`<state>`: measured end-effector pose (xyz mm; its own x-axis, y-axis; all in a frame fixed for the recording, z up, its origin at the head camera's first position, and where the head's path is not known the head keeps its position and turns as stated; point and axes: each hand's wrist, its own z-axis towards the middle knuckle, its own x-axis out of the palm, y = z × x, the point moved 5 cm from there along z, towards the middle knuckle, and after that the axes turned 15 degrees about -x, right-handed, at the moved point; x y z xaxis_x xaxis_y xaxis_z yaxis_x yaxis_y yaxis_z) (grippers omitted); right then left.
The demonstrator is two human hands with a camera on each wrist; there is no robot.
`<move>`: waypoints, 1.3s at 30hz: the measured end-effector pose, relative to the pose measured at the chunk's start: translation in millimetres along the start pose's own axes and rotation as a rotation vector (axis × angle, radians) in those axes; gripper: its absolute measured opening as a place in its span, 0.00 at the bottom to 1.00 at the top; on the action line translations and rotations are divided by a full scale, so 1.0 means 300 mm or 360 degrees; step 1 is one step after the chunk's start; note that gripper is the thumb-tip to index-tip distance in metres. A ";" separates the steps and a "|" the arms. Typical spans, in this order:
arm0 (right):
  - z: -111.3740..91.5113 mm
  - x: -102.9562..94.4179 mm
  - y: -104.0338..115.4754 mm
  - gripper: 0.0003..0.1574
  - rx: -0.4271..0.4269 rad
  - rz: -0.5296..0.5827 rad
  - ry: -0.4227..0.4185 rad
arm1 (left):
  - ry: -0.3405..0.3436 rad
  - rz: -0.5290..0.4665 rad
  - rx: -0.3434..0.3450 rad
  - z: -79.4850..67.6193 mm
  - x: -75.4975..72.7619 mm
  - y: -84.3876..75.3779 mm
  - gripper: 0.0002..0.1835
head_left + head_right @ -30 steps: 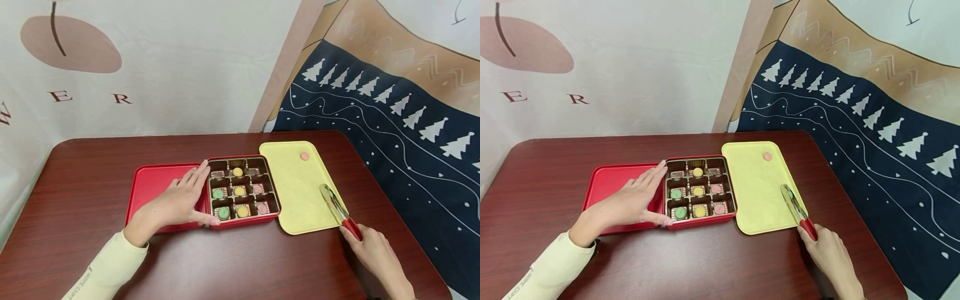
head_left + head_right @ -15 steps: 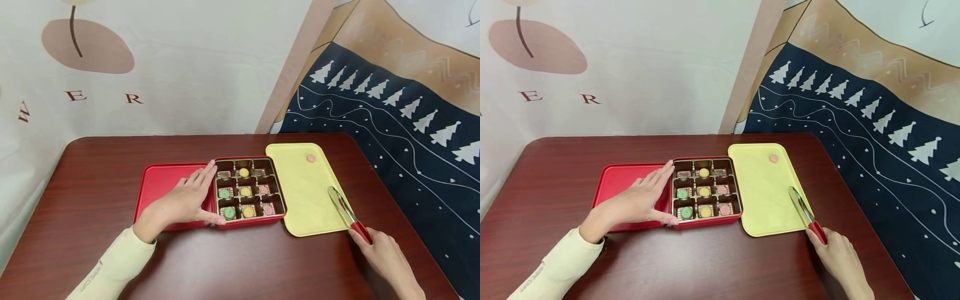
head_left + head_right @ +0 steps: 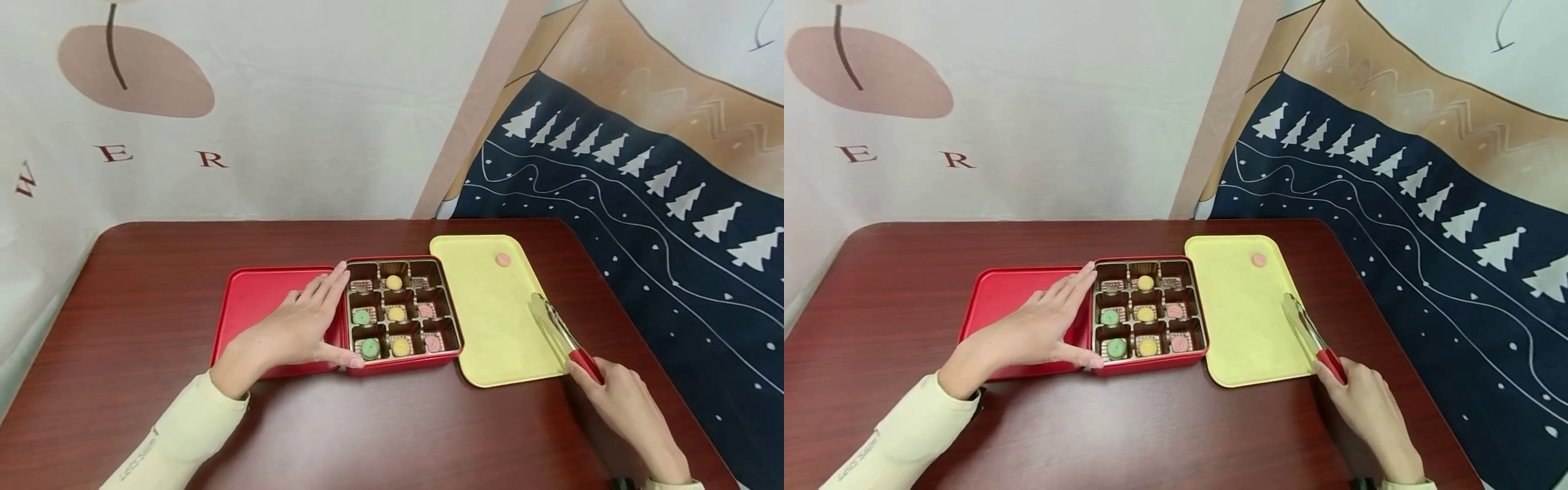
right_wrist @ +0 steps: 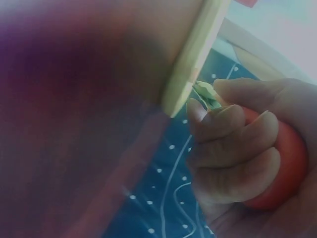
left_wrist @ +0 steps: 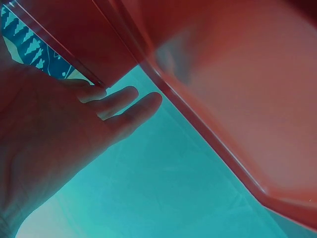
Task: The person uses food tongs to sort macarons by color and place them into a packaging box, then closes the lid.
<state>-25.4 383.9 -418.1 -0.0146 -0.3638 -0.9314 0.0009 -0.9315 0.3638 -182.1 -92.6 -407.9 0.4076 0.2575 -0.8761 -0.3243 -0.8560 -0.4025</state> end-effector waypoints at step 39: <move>0.405 -0.002 0.465 0.26 -0.0580 0.0159 0.0127 | 0.0125 0.0002 -0.0053 -0.009 -0.009 -0.003 0.79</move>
<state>-146.7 254.7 -365.0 0.0816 -0.4389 -0.8948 0.3542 -0.8265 0.4376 -180.5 -93.8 -404.4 0.4733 0.2219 -0.8525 -0.2965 -0.8711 -0.3914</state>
